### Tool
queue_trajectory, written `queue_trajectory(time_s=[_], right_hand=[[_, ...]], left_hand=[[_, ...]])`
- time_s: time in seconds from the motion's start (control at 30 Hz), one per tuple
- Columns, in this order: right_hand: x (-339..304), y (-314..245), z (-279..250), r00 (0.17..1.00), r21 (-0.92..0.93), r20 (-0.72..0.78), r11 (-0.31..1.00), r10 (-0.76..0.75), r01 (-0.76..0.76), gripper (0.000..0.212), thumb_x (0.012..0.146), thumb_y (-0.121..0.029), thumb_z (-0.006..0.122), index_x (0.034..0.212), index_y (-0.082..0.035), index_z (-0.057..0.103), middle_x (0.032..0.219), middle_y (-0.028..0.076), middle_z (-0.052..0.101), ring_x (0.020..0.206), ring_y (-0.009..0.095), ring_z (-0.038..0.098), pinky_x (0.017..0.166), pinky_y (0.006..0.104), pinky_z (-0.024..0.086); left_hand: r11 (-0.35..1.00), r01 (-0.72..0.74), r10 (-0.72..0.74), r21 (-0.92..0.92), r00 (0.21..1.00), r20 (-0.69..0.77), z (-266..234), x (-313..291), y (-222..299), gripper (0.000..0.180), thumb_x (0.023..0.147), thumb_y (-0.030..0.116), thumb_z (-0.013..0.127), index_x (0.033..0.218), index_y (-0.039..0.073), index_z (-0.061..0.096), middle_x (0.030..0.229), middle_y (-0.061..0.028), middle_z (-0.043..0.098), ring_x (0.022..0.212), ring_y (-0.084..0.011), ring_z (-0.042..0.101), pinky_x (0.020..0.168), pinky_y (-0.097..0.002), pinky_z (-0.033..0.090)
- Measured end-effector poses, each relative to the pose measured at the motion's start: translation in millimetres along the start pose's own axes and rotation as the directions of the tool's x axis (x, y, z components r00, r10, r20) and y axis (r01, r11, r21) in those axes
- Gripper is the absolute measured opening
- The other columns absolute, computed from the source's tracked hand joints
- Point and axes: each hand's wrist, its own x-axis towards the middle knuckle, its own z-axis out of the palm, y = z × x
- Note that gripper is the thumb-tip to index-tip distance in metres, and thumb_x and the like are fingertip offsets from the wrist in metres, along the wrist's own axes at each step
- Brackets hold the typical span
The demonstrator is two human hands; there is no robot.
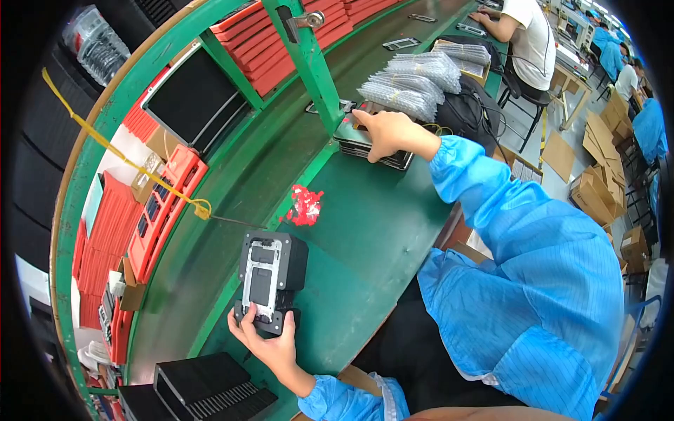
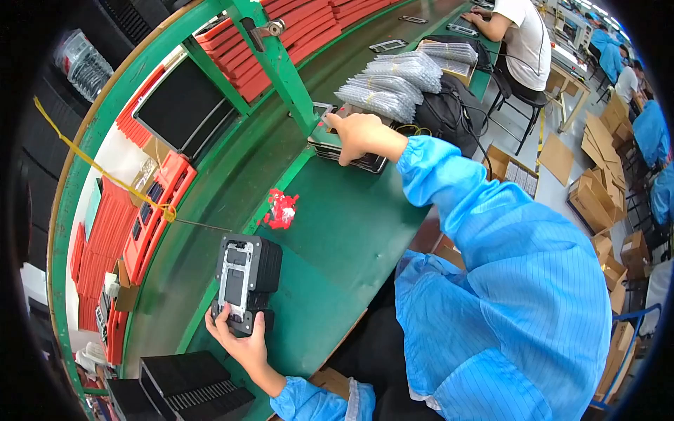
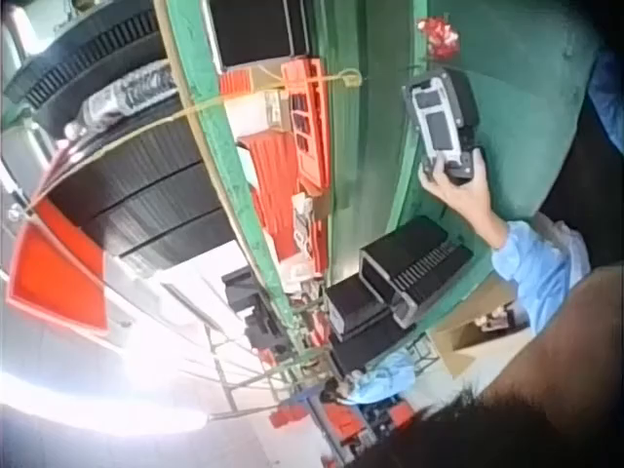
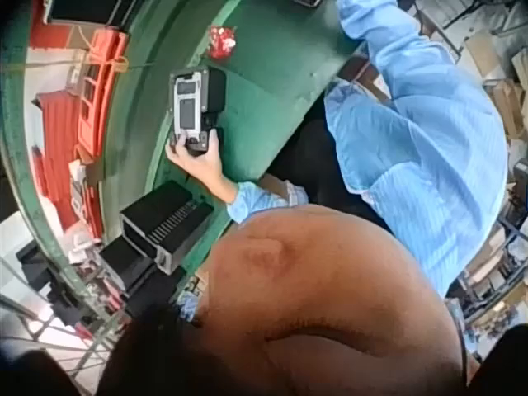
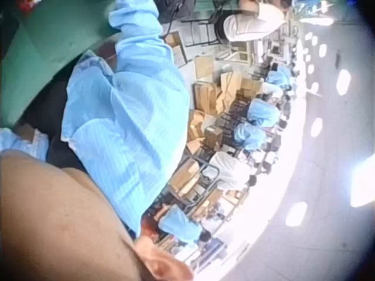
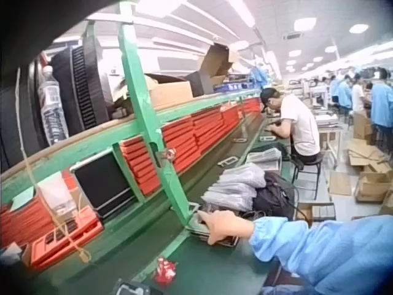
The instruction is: Assembling electronic handheld devices by aligning components and securing them using an electric screwdriver on an assembly line.
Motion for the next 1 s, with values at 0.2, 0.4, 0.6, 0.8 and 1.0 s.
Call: queue_trajectory(time_s=[0.2, 0.4, 0.6, 0.8, 1.0], right_hand=[[-6, 18, -9, 0.983, 0.084, -0.126, 0.986, -0.135, 0.146, 0.104, 0.064, -0.029, 0.080, 0.155, -0.011, 0.032, 0.113, 0.021, 0.071, 0.100, 0.040, 0.068, 0.085, 0.0483, 0.055], [-33, -1, -34, 0.945, 0.046, -0.309, 0.991, -0.104, 0.124, 0.105, 0.064, -0.027, 0.080, 0.154, -0.008, 0.030, 0.118, 0.021, 0.068, 0.101, 0.042, 0.065, 0.087, 0.0485, 0.054], [-39, -46, 2, 0.814, 0.336, -0.377, 0.754, -0.441, 0.564, 0.107, 0.066, -0.026, 0.079, 0.157, -0.008, 0.025, 0.128, 0.022, 0.063, 0.099, 0.039, 0.064, 0.088, 0.0467, 0.053], [-30, -87, 38, 0.950, 0.349, -0.130, 0.883, -0.285, 0.313, 0.108, 0.067, -0.030, 0.080, 0.158, -0.009, 0.025, 0.126, 0.027, 0.060, 0.102, 0.041, 0.063, 0.089, 0.0466, 0.052], [-5, -95, 52, 0.998, 0.208, -0.063, 0.978, -0.001, 0.014, 0.108, 0.067, -0.035, 0.082, 0.158, -0.011, 0.028, 0.125, 0.029, 0.055, 0.115, 0.042, 0.056, 0.092, 0.0509, 0.049]], left_hand=[[1.000, -0.003, 0.003, 0.005, 1.000, -0.013, 4, -2, 1, 0.070, 0.058, 0.009, 0.091, 0.122, 0.010, 0.063, 0.146, -0.0200, 0.040, 0.131, -0.0400, 0.048, 0.108, -0.0511, 0.041], [1.000, 0.016, -0.016, 0.018, 1.000, -0.010, 1, -2, 5, 0.070, 0.058, 0.009, 0.091, 0.121, 0.010, 0.063, 0.146, -0.0193, 0.041, 0.130, -0.0399, 0.048, 0.107, -0.0504, 0.042], [1.000, 0.029, -0.029, 0.001, 0.999, -0.013, 2, 0, 3, 0.071, 0.058, 0.009, 0.092, 0.122, 0.011, 0.063, 0.146, -0.0187, 0.040, 0.130, -0.0390, 0.048, 0.108, -0.0500, 0.042], [1.000, 0.028, -0.028, -0.012, 1.000, -0.013, 2, 0, 4, 0.071, 0.058, 0.009, 0.092, 0.123, 0.011, 0.063, 0.146, -0.0186, 0.040, 0.131, -0.0386, 0.048, 0.108, -0.0501, 0.042], [1.000, 0.030, -0.030, 0.003, 1.000, -0.002, 1, 1, 2, 0.072, 0.058, 0.008, 0.093, 0.124, 0.010, 0.063, 0.147, -0.0192, 0.039, 0.131, -0.0389, 0.048, 0.108, -0.0502, 0.043]])
